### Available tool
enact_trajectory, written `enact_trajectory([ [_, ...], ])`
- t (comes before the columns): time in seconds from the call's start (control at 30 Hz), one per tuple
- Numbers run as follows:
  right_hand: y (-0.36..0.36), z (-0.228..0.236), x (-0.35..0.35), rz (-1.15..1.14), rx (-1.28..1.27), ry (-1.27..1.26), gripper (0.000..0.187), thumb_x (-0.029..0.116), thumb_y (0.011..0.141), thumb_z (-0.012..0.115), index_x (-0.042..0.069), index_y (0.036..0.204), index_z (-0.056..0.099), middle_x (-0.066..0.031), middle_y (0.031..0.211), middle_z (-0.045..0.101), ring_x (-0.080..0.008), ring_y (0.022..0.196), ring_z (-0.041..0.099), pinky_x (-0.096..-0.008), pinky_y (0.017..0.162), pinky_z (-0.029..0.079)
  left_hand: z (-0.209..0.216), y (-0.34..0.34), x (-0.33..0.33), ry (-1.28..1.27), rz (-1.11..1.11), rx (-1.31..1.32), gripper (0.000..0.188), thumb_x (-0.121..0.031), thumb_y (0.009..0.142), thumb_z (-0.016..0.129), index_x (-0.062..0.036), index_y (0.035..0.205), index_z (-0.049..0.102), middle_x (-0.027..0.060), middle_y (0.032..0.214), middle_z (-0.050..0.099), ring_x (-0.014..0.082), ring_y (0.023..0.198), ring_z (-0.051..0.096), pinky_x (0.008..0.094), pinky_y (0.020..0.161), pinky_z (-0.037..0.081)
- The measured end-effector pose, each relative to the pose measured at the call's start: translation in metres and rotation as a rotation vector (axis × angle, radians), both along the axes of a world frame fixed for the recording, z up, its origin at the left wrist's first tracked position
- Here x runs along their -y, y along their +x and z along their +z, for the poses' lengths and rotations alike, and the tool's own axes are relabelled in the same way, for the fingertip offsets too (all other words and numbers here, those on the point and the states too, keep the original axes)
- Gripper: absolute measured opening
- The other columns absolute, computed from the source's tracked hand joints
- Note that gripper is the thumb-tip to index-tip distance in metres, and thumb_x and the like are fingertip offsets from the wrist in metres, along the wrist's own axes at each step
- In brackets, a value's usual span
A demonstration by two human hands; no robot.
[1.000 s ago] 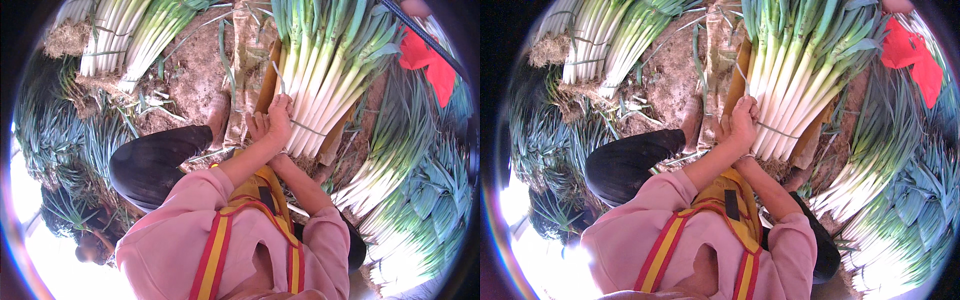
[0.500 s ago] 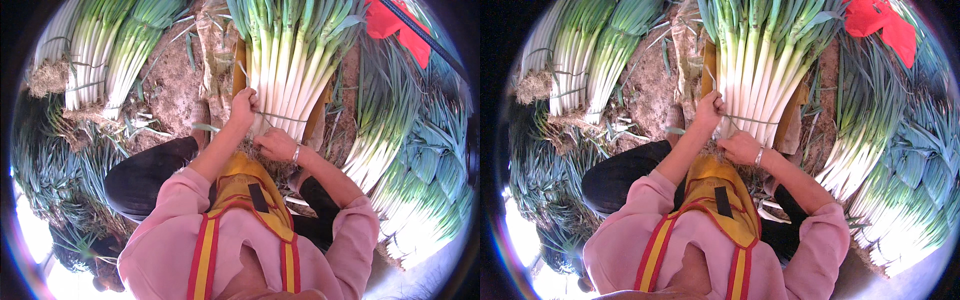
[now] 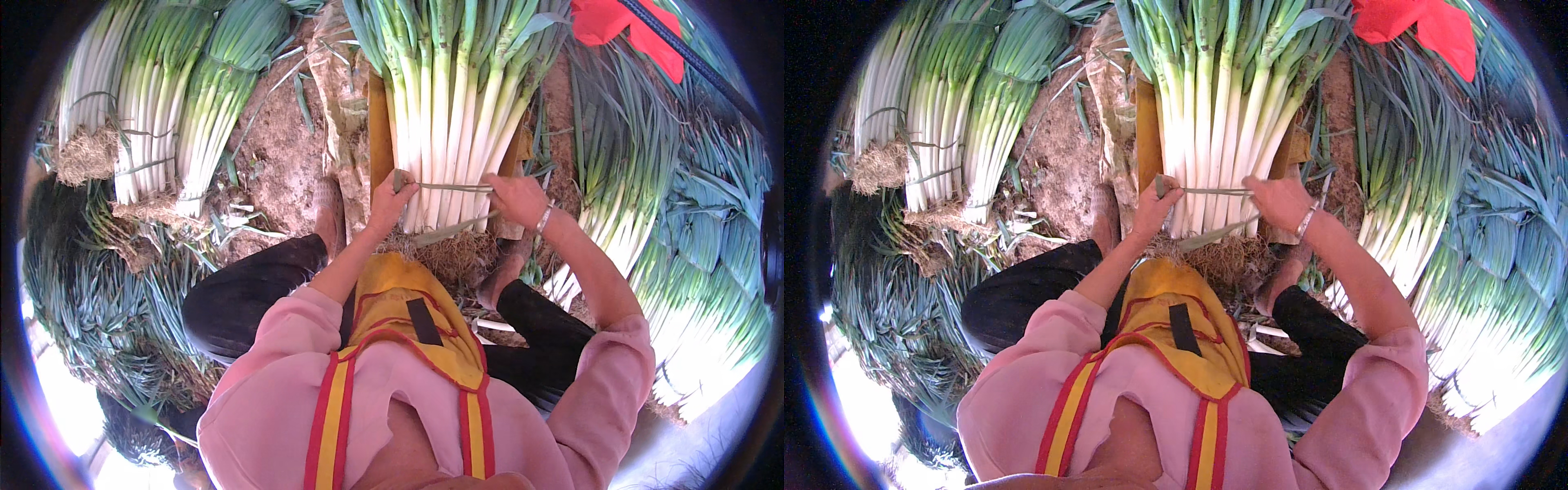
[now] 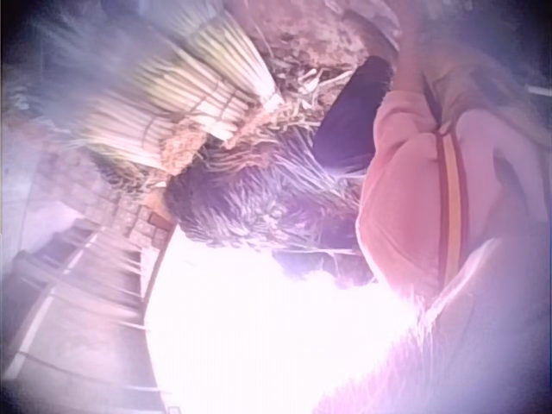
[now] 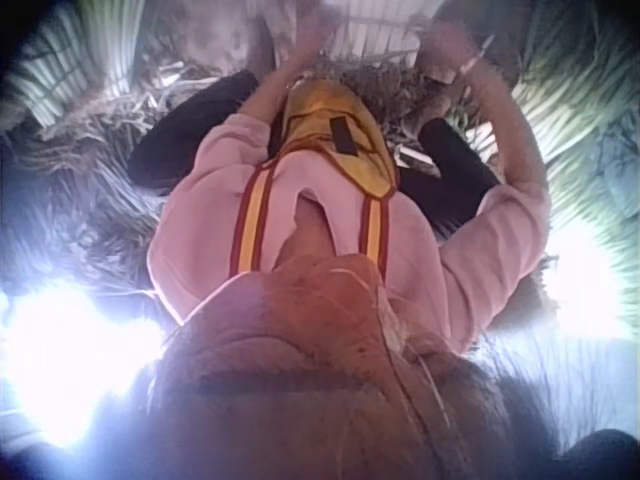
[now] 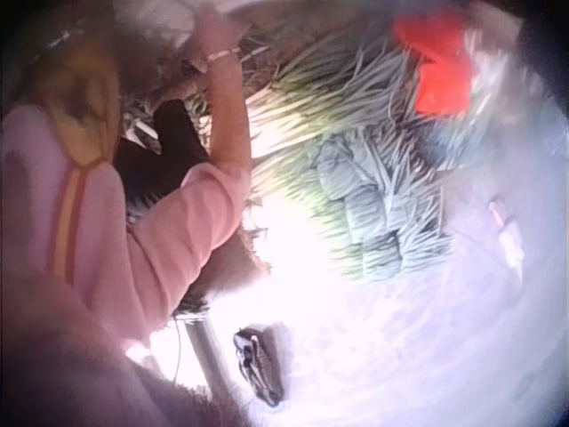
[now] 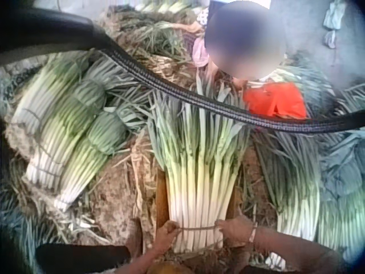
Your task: The person gathers green onions into a bundle, aligns the roots, and ties them together using a thin strip. The person repeats this process to form multiple bundles and places them on the floor.
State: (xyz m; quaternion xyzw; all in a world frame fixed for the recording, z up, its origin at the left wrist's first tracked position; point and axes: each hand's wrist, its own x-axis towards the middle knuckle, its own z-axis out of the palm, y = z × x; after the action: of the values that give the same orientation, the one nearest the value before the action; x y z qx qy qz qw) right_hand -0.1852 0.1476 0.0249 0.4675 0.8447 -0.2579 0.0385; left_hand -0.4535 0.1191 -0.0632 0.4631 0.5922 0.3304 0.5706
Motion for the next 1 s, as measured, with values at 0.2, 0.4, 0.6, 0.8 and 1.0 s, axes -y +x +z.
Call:
enact_trajectory([
  [0.2,-0.003,-0.028,-0.015,0.127,0.264,0.298,0.004,0.011,0.076,0.056,0.01,0.079,0.059,-0.0046,0.078,0.058,-0.0215,0.079,0.059,-0.0345,0.07,0.045,0.013,0.013,0.001,-0.021,0.105,-0.096,0.016,-0.014,0.082,0.065,-0.0043,0.086,0.053,-0.0018,0.073,0.05,0.0081,0.069,0.044,0.0243,0.064,0.04],
  [0.4,-0.024,-0.064,0.009,-0.342,-0.146,0.448,0.004,0.008,0.074,0.059,0.01,0.077,0.061,-0.0083,0.075,0.058,-0.0265,0.072,0.057,-0.035,0.066,0.048,0.025,0.014,-0.003,-0.063,0.104,-0.226,0.021,-0.017,0.079,0.067,-0.0032,0.083,0.052,0.0016,0.07,0.051,0.0109,0.066,0.046,0.0267,0.062,0.041],
  [0.6,-0.039,-0.077,0.042,-0.667,-0.368,0.461,0.014,0.004,0.07,0.06,0.011,0.083,0.06,-0.0086,0.074,0.061,-0.029,0.073,0.055,-0.0421,0.066,0.04,0.019,0.014,-0.003,-0.01,0.082,-0.279,0.021,-0.018,0.079,0.067,-0.0027,0.083,0.053,0.0029,0.068,0.051,0.0117,0.064,0.046,0.028,0.06,0.041],
  [0.8,-0.036,-0.076,0.043,-0.596,-0.27,0.172,0.039,0.001,0.064,0.057,0.007,0.102,0.051,-0.0085,0.08,0.06,-0.0282,0.085,0.055,-0.0389,0.073,0.036,0.013,0.01,-0.004,0.02,0.047,-0.324,0.023,-0.022,0.078,0.067,-0.0032,0.084,0.055,0.0039,0.067,0.052,0.0134,0.063,0.048,0.0289,0.06,0.041],
  [1.0,-0.028,-0.081,0.034,-0.411,-0.213,0.271,0.028,0.005,0.068,0.058,0.007,0.095,0.051,-0.0114,0.083,0.059,-0.0307,0.08,0.057,-0.0405,0.069,0.042,0.018,0.004,-0.006,0.09,-0.039,-0.427,0.03,-0.032,0.08,0.064,-0.0036,0.085,0.057,0.0117,0.067,0.057,0.0233,0.062,0.055,0.0351,0.061,0.043],
])
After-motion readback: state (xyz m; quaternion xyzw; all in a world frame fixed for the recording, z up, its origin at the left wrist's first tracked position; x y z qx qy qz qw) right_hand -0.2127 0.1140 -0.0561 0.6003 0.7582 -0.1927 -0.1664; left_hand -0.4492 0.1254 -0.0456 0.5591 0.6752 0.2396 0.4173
